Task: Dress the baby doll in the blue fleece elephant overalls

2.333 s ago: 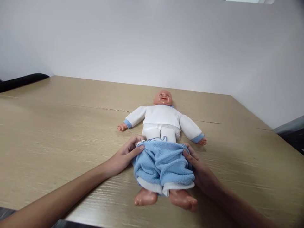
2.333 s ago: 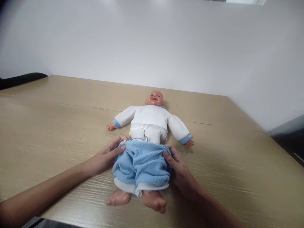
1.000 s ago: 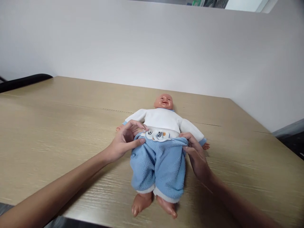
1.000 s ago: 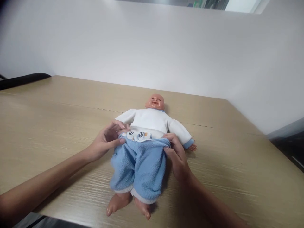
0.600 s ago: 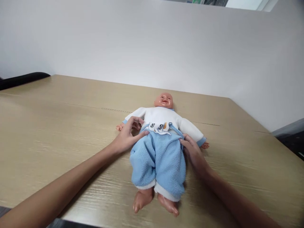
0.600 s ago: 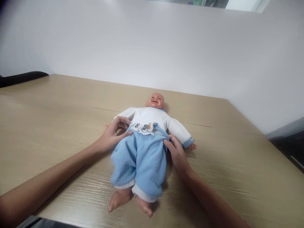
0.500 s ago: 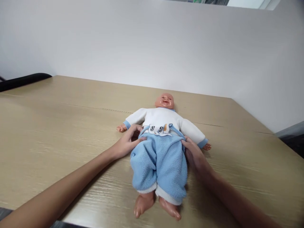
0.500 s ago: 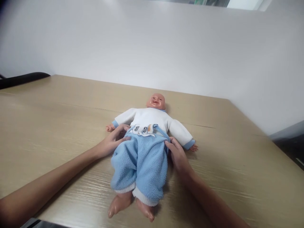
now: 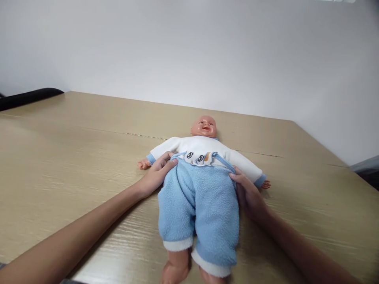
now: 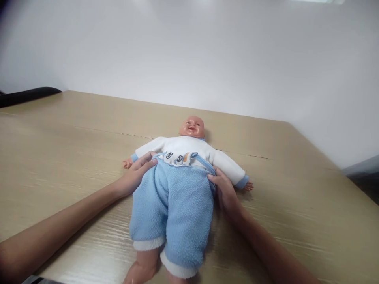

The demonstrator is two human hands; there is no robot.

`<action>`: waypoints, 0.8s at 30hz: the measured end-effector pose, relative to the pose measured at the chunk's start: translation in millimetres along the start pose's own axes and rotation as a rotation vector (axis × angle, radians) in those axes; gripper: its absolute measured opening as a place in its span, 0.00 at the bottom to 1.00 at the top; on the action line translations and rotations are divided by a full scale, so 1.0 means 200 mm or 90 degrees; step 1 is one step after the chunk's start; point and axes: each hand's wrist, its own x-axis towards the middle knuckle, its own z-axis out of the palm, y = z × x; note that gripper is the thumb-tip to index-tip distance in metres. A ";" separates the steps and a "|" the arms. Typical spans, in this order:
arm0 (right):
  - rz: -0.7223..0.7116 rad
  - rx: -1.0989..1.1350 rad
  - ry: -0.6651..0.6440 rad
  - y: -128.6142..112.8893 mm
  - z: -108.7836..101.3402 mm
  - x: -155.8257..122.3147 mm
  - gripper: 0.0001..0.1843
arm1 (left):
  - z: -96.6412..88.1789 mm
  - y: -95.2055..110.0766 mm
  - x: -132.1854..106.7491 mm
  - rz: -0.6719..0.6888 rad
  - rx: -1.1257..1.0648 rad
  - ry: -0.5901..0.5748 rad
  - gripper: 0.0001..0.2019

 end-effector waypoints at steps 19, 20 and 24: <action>-0.021 -0.285 0.015 -0.04 -0.12 0.22 0.25 | -0.04 0.04 0.20 0.023 -0.063 -0.067 0.23; -0.014 -0.255 0.033 -0.02 -0.11 0.21 0.25 | -0.03 0.02 0.20 0.019 -0.072 -0.061 0.24; 0.102 0.021 0.101 0.00 -0.02 0.20 0.25 | 0.02 0.00 0.22 0.008 -0.098 -0.050 0.25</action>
